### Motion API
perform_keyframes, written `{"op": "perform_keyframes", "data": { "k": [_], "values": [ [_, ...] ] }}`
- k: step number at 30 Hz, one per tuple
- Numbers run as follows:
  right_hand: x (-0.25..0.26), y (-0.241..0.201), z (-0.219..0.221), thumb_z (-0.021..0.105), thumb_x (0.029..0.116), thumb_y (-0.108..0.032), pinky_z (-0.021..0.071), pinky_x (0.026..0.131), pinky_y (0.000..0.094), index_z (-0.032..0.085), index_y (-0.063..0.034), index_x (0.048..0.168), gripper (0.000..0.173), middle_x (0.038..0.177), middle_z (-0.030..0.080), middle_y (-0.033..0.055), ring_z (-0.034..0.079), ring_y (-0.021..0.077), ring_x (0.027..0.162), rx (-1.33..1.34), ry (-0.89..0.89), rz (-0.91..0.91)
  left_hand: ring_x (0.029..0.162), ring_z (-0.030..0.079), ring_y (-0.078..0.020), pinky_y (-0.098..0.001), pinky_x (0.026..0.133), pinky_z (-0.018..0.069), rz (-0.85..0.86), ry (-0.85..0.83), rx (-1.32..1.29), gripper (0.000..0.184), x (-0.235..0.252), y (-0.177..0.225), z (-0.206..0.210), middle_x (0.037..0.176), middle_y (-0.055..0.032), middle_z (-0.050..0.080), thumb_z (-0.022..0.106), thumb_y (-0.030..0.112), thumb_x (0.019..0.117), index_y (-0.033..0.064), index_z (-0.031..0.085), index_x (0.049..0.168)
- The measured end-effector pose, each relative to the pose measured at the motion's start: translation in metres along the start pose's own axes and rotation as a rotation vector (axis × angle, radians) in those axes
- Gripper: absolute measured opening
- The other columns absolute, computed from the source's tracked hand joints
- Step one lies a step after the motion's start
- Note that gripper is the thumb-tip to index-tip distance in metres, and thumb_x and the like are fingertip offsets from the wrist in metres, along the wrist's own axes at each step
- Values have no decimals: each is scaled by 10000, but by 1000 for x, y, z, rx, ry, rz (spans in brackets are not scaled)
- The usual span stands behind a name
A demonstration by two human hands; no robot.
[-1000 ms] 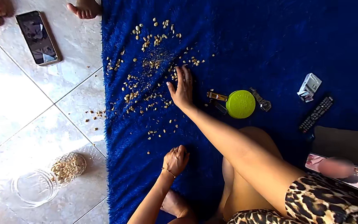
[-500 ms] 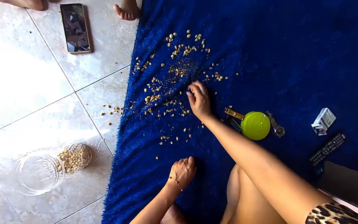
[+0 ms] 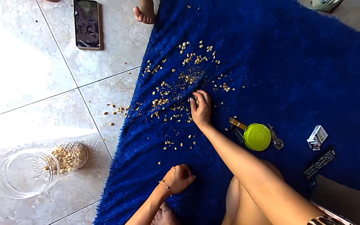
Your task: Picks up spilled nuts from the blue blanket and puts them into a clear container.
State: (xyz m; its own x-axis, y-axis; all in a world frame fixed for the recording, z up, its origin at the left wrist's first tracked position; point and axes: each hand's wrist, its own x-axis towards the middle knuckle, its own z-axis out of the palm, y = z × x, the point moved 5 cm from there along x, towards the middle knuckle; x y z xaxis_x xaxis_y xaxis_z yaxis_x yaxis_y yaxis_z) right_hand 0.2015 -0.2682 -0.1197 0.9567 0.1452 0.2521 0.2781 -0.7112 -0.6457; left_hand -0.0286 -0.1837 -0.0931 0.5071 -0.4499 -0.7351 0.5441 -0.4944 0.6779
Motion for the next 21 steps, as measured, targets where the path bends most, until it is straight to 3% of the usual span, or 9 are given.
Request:
{"op": "perform_keyframes", "data": {
  "k": [3,6,10,16,18,21],
  "values": [
    [-6,-2,0,585,996,-67,486,1086,459,715,30,1157,228,1286,651,245,601,395,1262,50,-39,-99,706,576,-146,-355,708,491,38,26,-105,284,-4,-5,-5,805,-75,616,628,275,996,-6,652,1033],
    [-10,-7,2,569,996,-71,468,1110,470,694,33,1236,290,1325,640,248,593,399,1283,76,-86,-171,657,538,-108,-318,660,466,49,51,-151,262,-10,-11,-8,756,-28,579,629,278,990,17,643,996],
    [-15,-13,7,639,990,-308,453,1122,489,674,40,1264,444,1358,619,258,571,407,1309,107,-166,-235,624,520,-74,-282,633,455,54,101,-204,241,-17,-19,-12,727,6,562,634,276,979,35,638,971],
    [-22,-17,4,661,846,-694,409,1162,490,669,16,1287,836,1372,611,244,526,408,1358,137,-381,-474,608,507,-49,-254,614,441,54,151,-250,223,-23,-25,-19,711,29,548,641,270,973,49,628,950],
    [-24,-16,5,694,838,-674,397,1175,486,672,4,1297,819,1379,610,245,515,412,1372,120,-430,-553,604,505,-47,-256,608,438,60,165,-242,224,-25,-25,-22,705,34,546,635,276,970,53,628,949],
    [-26,-16,7,673,936,-487,403,1172,477,689,9,1258,591,1343,635,248,539,415,1352,102,-398,-613,618,515,-58,-270,622,444,46,170,-212,228,-27,-22,-27,718,24,557,628,277,980,49,631,968]
  ]
}}
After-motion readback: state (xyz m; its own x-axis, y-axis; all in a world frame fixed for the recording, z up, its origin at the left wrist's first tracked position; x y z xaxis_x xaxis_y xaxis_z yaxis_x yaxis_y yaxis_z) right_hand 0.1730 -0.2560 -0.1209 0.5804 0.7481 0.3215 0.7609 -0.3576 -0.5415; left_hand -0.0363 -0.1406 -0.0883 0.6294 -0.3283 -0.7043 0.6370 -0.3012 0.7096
